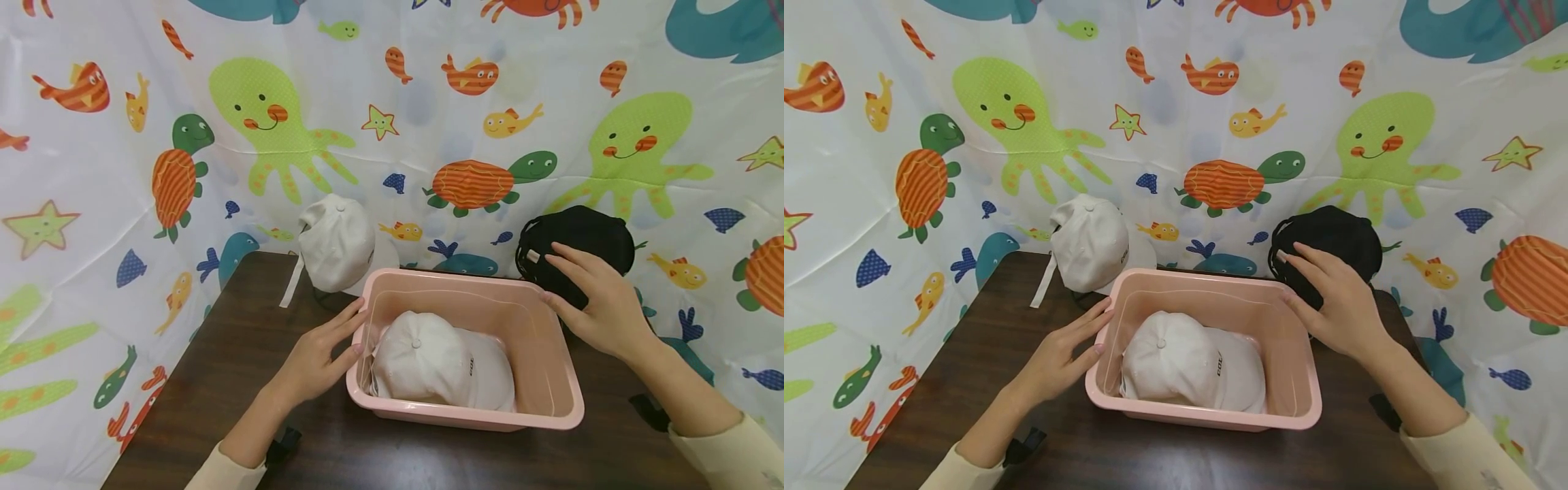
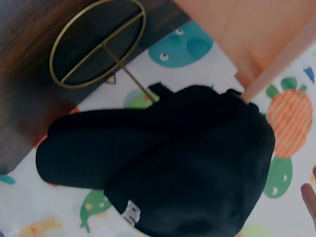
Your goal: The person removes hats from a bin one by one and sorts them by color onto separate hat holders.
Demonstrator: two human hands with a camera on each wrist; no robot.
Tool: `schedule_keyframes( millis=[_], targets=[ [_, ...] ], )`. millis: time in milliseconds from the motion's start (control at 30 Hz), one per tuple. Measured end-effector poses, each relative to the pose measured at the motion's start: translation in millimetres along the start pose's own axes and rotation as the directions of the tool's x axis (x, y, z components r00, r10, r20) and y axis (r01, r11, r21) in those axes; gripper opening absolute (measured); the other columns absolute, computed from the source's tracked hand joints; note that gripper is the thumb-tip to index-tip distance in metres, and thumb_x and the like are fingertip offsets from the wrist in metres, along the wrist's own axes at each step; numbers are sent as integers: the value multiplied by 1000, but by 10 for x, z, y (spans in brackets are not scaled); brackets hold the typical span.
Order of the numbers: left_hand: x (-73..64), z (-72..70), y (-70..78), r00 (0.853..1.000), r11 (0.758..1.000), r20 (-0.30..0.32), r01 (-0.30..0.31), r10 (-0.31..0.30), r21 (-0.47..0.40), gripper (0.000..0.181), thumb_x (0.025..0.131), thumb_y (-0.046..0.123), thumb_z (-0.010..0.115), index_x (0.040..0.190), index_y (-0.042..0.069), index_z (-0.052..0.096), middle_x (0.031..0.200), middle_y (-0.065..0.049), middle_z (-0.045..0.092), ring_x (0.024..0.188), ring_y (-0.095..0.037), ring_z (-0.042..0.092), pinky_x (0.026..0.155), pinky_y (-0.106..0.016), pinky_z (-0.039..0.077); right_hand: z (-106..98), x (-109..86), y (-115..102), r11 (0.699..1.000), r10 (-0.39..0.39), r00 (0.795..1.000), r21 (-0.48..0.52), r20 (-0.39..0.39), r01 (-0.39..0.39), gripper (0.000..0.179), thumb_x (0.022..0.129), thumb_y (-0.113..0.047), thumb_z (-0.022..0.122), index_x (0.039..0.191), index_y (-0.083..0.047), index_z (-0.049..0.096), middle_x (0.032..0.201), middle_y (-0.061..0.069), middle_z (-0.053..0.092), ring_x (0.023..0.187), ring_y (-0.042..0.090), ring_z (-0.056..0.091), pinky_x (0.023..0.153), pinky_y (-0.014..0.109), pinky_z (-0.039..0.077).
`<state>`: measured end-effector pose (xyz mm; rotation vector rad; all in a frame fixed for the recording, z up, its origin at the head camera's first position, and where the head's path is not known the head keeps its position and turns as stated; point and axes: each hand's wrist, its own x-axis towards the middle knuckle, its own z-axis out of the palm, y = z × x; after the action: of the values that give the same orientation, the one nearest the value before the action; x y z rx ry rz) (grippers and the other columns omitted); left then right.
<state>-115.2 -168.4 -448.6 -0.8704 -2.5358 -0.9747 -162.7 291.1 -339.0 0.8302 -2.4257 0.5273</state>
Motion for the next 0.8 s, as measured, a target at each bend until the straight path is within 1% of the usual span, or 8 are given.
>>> schedule_keyframes(
  millis=[67, 133, 267, 467, 600, 800],
  targets=[
    [-2, 5, -3, 1000, 1000, -2, -3, 3, 1, 56, 101, 25, 65, 154, 10, 54, 165, -2, 42, 143, -26, 51, 108, -53, 49, 43, -10, -29, 1000, -14, 1000, 16, 12, 14, 61, 82, -17, 84, 139, -2, 66, 151, 18, 57, 132, 44, 55, 112, 59, 43],
    [-3, 10, -6, 1000, 1000, -4, -7, 7, 4, 56, 101, 25, 65, 153, 9, 54, 165, -2, 42, 143, -26, 52, 107, -53, 49, 82, -17, -60, 1000, -21, 999, 19, 24, 21, 63, 82, -19, 84, 140, -3, 65, 151, 18, 56, 133, 44, 55, 112, 59, 43],
    [-5, 12, 0, 1000, 1000, -6, -10, 10, 3, 56, 101, 24, 65, 153, 9, 55, 165, -2, 42, 142, -26, 52, 107, -52, 49, 145, -26, -115, 999, -24, 998, 26, 61, 22, 68, 81, -20, 85, 143, -2, 62, 154, 19, 54, 135, 44, 53, 110, 65, 41],
    [-5, 2, 12, 1000, 1000, -8, -4, 4, 4, 55, 100, 24, 66, 152, 8, 56, 165, -2, 43, 143, -26, 52, 107, -52, 49, 242, -50, -183, 998, -29, 994, 53, 101, 23, 71, 83, -22, 85, 147, -3, 59, 156, 19, 51, 138, 46, 48, 113, 65, 37],
    [-1, 1, 15, 1000, 1000, -6, -2, 2, 0, 55, 100, 24, 66, 152, 9, 56, 165, -2, 43, 143, -26, 52, 107, -52, 49, 313, -66, -231, 997, -26, 992, 80, 122, 16, 74, 82, -23, 86, 148, -6, 58, 156, 18, 51, 139, 47, 47, 110, 68, 38],
    [4, 3, 6, 1000, 1000, -3, 0, 0, 0, 55, 101, 24, 65, 153, 9, 55, 165, -1, 42, 143, -25, 51, 108, -52, 49, 427, -85, -300, 995, -23, 987, 95, 156, 8, 73, 80, -22, 88, 145, -4, 59, 154, 18, 52, 138, 45, 49, 105, 73, 40]
  ],
)
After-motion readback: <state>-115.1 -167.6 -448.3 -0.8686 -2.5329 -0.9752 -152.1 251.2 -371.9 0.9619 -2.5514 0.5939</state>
